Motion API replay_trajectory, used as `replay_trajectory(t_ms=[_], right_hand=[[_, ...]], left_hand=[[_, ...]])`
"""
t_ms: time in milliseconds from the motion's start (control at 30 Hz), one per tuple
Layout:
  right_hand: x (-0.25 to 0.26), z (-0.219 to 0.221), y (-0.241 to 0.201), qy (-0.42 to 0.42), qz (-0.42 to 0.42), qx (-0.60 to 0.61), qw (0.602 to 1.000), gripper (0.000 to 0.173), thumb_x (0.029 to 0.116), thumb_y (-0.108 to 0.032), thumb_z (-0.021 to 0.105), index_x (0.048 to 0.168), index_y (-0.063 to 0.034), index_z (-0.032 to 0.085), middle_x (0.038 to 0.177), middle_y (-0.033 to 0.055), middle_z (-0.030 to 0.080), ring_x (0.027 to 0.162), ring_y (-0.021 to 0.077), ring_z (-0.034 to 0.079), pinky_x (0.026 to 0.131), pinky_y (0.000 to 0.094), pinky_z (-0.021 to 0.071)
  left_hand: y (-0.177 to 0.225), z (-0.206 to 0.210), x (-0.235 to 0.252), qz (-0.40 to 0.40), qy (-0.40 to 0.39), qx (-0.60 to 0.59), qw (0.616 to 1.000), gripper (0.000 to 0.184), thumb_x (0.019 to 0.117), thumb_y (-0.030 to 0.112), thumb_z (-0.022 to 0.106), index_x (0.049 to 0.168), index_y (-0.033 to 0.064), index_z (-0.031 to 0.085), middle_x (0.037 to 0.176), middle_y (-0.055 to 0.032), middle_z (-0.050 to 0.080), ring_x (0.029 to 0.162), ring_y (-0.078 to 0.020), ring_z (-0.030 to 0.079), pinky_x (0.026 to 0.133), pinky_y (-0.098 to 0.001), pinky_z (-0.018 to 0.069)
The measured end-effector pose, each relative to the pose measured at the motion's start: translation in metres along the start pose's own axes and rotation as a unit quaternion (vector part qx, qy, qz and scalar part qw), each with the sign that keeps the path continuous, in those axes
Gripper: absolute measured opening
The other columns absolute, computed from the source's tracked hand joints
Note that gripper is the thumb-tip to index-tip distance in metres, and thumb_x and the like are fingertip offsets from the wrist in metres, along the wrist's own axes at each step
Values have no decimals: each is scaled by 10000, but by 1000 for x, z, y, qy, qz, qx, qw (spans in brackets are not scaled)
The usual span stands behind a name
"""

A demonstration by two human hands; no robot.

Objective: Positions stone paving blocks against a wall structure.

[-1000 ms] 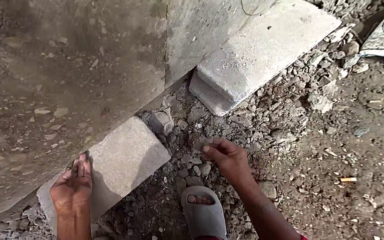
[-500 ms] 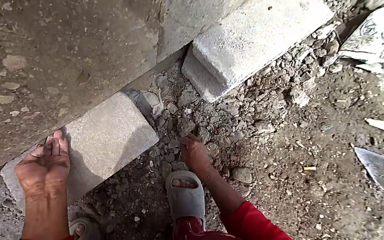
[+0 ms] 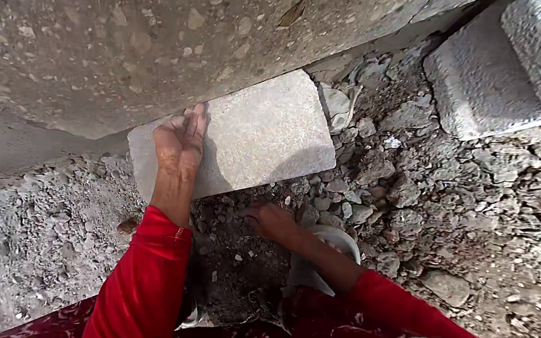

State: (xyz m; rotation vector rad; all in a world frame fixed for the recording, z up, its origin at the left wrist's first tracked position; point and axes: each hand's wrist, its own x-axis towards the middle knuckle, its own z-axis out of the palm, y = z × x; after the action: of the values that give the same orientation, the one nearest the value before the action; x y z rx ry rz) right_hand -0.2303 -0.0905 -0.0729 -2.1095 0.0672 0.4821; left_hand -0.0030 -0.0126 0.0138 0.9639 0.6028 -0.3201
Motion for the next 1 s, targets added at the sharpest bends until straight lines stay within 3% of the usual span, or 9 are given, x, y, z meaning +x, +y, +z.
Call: replay_trajectory(t_ms=[167, 267, 467, 567, 633, 733, 800, 867, 1000], right_hand=[[41, 38, -42, -80, -70, -18, 994, 242, 1012, -48, 595, 1222, -40, 715, 1237, 172, 665, 1076, 355, 681, 936, 520, 563], [67, 91, -34, 0, -151, -24, 988, 209, 983, -58, 607, 1153, -59, 727, 1152, 137, 682, 1011, 294, 697, 858, 462, 605], [77, 86, -85, -38, -34, -45, 998, 290, 938, -74, 702, 1199, 50, 675, 1332, 253, 581, 938, 396, 694, 752, 532, 595], [74, 97, -102, -90, -42, -11, 995, 303, 967, -4, 599, 1259, 57, 647, 1338, 290, 574, 1115, 432, 650, 902, 555, 559], [75, 103, -92, -113, -76, 22, 990, 362, 1025, -39, 482, 1355, 63, 591, 1370, 313, 577, 1235, 461, 601, 1016, 574, 506], [68, 63, -79, -119, -121, 164, 972, 347, 1010, -72, 515, 1314, 45, 634, 1310, 281, 628, 1224, 417, 614, 1059, 558, 476], [53, 22, -71, -3, -158, 287, 945, 219, 982, -93, 627, 1138, 26, 724, 1110, 198, 708, 1034, 282, 692, 933, 432, 568], [36, -32, -63, 132, -133, 379, 906, 195, 962, -92, 693, 1123, 13, 728, 1047, 118, 717, 891, 157, 715, 793, 319, 634], [23, -140, -45, 350, 49, 336, 873, 209, 905, -122, 762, 1111, -95, 748, 980, 39, 751, 773, 149, 729, 717, 330, 647]], left_hand=[[0, 1, 0, -17, -8, -18, 1000, 159, 1015, 65, 376, 1128, -9, 460, 1201, -246, 639, 1143, -332, 681, 991, -409, 567], [2, 0, 2, -23, -13, -21, 999, 175, 1022, 78, 374, 1145, -15, 456, 1211, -253, 626, 1134, -337, 679, 984, -411, 569], [-1, 4, 0, -27, -18, -29, 999, 148, 1005, 51, 395, 1089, -13, 499, 1141, -230, 657, 1091, -331, 694, 958, -418, 577], [18, 22, -50, -69, 47, 9, 996, 282, 1079, 89, 321, 1284, -1, 493, 1294, -155, 616, 1203, -221, 640, 1033, -315, 510], [18, 8, -53, -53, -35, 24, 998, 313, 1083, 110, 335, 1362, 23, 448, 1376, -154, 582, 1246, -233, 628, 1045, -326, 523], [1, 1, -6, -33, -3, -36, 999, 228, 1011, 51, 409, 1202, -9, 518, 1240, -221, 654, 1133, -358, 688, 974, -460, 578], [-1, 3, 0, -34, 20, -35, 999, 211, 1008, 44, 402, 1173, -14, 520, 1198, -223, 669, 1099, -366, 701, 946, -471, 592], [-2, 3, 1, -26, 19, -34, 999, 205, 1014, 36, 393, 1169, -14, 518, 1183, -229, 674, 1082, -366, 708, 936, -474, 597], [-2, 2, 1, -17, 11, -17, 1000, 228, 1017, 40, 374, 1185, 6, 524, 1161, -205, 681, 1074, -337, 712, 937, -458, 595]])
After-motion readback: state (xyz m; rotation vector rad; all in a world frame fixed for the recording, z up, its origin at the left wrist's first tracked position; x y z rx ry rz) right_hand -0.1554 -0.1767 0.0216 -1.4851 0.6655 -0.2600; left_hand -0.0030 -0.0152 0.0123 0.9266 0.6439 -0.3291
